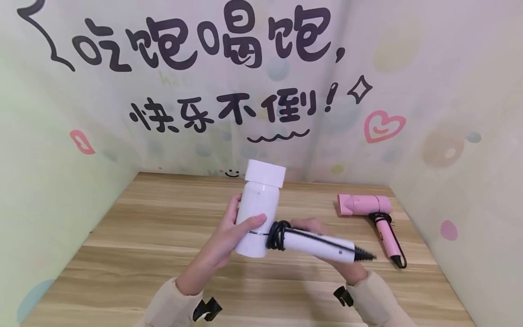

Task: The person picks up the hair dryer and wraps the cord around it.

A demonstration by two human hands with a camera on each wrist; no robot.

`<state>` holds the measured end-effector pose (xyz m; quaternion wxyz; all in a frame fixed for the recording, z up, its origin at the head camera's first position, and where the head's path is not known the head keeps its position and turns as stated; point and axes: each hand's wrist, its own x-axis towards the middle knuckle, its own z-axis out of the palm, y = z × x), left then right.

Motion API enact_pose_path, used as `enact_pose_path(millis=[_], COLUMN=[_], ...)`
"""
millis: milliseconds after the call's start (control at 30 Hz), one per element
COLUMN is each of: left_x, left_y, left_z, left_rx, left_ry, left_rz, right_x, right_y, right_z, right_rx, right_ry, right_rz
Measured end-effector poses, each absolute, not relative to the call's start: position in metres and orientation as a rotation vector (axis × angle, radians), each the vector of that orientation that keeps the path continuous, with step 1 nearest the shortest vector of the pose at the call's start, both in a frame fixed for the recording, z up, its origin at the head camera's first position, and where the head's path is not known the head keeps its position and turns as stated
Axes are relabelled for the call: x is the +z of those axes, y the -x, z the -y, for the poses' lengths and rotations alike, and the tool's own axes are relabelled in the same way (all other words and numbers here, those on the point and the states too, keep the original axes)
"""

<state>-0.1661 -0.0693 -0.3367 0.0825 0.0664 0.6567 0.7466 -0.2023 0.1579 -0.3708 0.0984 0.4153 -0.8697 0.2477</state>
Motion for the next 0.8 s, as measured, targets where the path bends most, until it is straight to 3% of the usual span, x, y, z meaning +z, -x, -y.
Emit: enact_pose_path(millis=[67,167,800], left_x=[-0.336,-0.336,-0.35], left_y=[0.166,0.167,0.176], left_z=[0.07,0.071,0.072], left_rx=[2.193,2.136,1.917], left_ry=[-0.214,-0.235,-0.342], left_rz=[-1.963,-1.983,-2.22], right_x=[-0.37,-0.367,-0.336], right_y=[0.208,0.211,0.195], right_z=[-0.162,-0.167,-0.162], right_rx=[1.076,1.182,1.026], right_ry=[-1.18,-1.058,-1.106], right_rz=[2.555,2.639,2.529])
